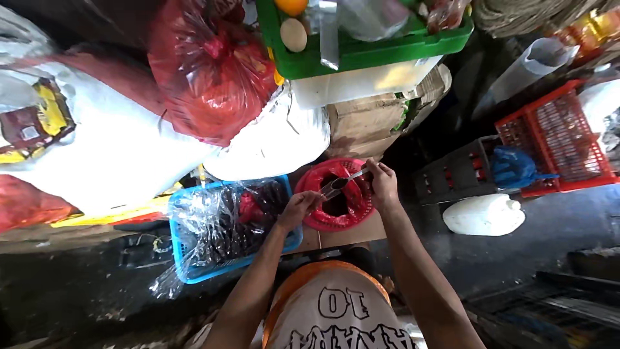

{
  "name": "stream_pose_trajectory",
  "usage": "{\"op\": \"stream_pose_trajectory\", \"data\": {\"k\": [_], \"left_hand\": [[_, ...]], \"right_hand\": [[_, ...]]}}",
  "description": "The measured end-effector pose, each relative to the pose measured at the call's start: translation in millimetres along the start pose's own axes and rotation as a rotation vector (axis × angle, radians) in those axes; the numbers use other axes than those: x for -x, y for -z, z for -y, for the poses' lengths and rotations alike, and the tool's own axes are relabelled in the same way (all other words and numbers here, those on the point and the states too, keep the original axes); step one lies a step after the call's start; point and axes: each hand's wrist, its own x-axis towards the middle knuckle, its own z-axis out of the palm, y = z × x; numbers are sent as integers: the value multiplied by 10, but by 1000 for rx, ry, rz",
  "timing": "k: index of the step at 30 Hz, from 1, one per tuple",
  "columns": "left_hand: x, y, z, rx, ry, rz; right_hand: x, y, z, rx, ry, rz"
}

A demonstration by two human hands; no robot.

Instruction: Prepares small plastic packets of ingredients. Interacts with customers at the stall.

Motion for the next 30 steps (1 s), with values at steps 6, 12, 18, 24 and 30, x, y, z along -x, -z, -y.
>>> {"op": "stream_pose_trajectory", "data": {"k": [6,12,18,24,30], "left_hand": [[-126,60,-129,24,-80,22],[-209,95,-215,6,-170,103],[-221,-24,-214,-28,-150,94],[-245,-113,-221,59,-181,108],[-308,-434,-242,-206,-191,2]], "right_hand": [[-34,88,188,-69,-31,-43],[-35,121,203,-88,-25,-40],[7,79,146,-83,-37,-43],[59,68,188,-60,-25,-57],[269,-43,351,362,294,73]]}}
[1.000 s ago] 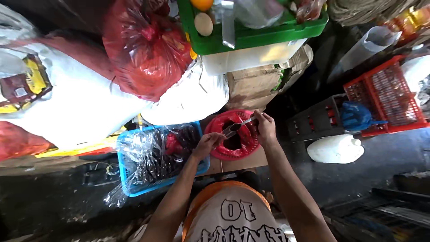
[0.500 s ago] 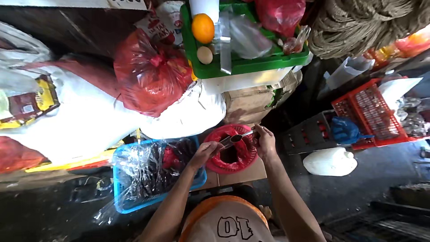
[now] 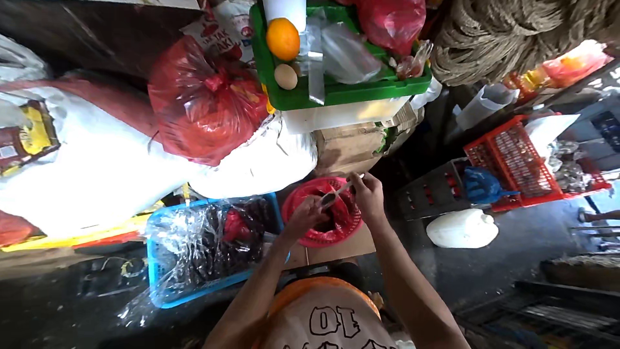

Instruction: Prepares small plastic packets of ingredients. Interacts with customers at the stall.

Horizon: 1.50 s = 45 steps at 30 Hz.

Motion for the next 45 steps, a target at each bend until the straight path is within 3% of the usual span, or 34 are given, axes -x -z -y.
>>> {"op": "stream_pose_trajectory", "data": {"k": [3,5,7,9,14,19,22,32,35,41,45], "left_hand": [[-52,-164,50,-353,21,-85],[-78,-219,97,-378,-3,-106],[-101,-237,137,-296,-74,-110],[-71,-207,178,-229,-108,-106],[140,1,163,-217,-46,-132],[265,119,160,-244,-8,-222],[261,158,112,-278,-1,-245],[359,207,147,-169,37,-315],[426,202,197,-164,53,-322],[550,220,300,-131,69,-288],[525,242,207,-153,44,-264]], "right_hand": [[60,-68,224,396,213,37],[92,-96,398,591,297,32],[113,-40,508,607,344,-11],[102,79,461,438,359,-93],[61,246,-368,7,107,-296],[166,-1,-1081,36,-183,-211],[153,-40,-1149,37,-241,-149],[62,-131,-1364,445,-189,66],[15,-213,-1478,371,-258,65],[-10,-413,-1466,175,-596,126],[17,-372,-1277,28,-645,48]]}}
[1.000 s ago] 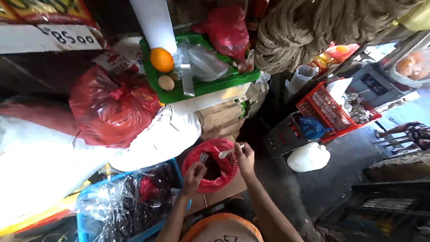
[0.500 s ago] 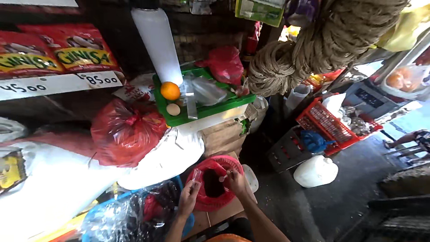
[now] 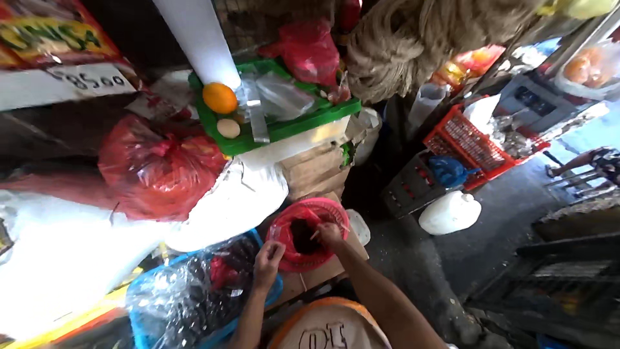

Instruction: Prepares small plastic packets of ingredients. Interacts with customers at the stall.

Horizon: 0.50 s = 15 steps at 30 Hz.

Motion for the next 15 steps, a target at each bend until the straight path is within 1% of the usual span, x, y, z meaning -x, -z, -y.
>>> {"op": "stream_pose_trajectory", "data": {"k": [3,6,8,10,12,15], "left_hand": [[9,86,-57,-64,-11,9],[16,135,76,-79,9,-6],[-17,177,124,-84,-12,7],[-21,211,120,-95,-19,35],[-19,225,42,-124,12,73],[-64,228,-23,-148,16,119]], "right_hand": [[27,-2,16,-187,-40,19],[-29,51,-116,-426,-93,63],[-20,115,-93,-539,-107,111],[55,157,-21,-583,-98,130],[119,205,70,-593,-71,133],[240,283,239,-566,-6,96]]}}
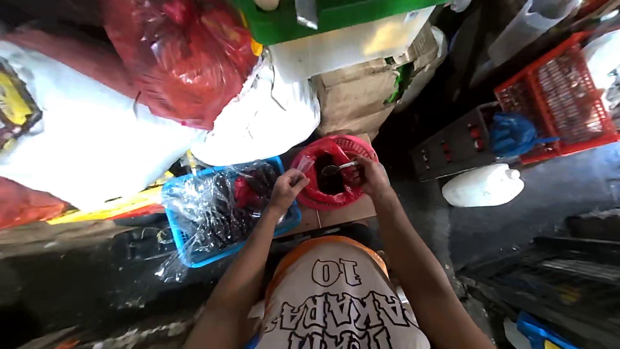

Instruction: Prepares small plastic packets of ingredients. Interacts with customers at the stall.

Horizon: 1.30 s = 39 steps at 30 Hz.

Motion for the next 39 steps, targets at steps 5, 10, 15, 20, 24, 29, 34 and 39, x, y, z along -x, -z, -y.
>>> {"op": "stream_pose_trajectory", "data": {"k": [5,10,15,20,24,29,34,39], "left_hand": [[-79,-31,-9,24,-53,109],[-124,-89,-107,25,-73,167],[-197,-202,-101,67,-146,155],[-227,-345,-68,147,-213,142],[-214,-489,-70,285,-160,90],[-25,-467,1,225,-91,20],[-24,-331,90,192,-38,-76],[175,-200,31,104,40,-109]], "right_hand": [[115,-8,308,32,104,43],[273,-133,624,51,203,72],[311,-253,689,142,268,94],[460,-495,599,623,656,178],[842,-699,712,1056,1003,153],[393,-341,592,607,973,69],[-350,-42,-259,979,611,-87],[-558,-64,-608,960,431,-80]]}}
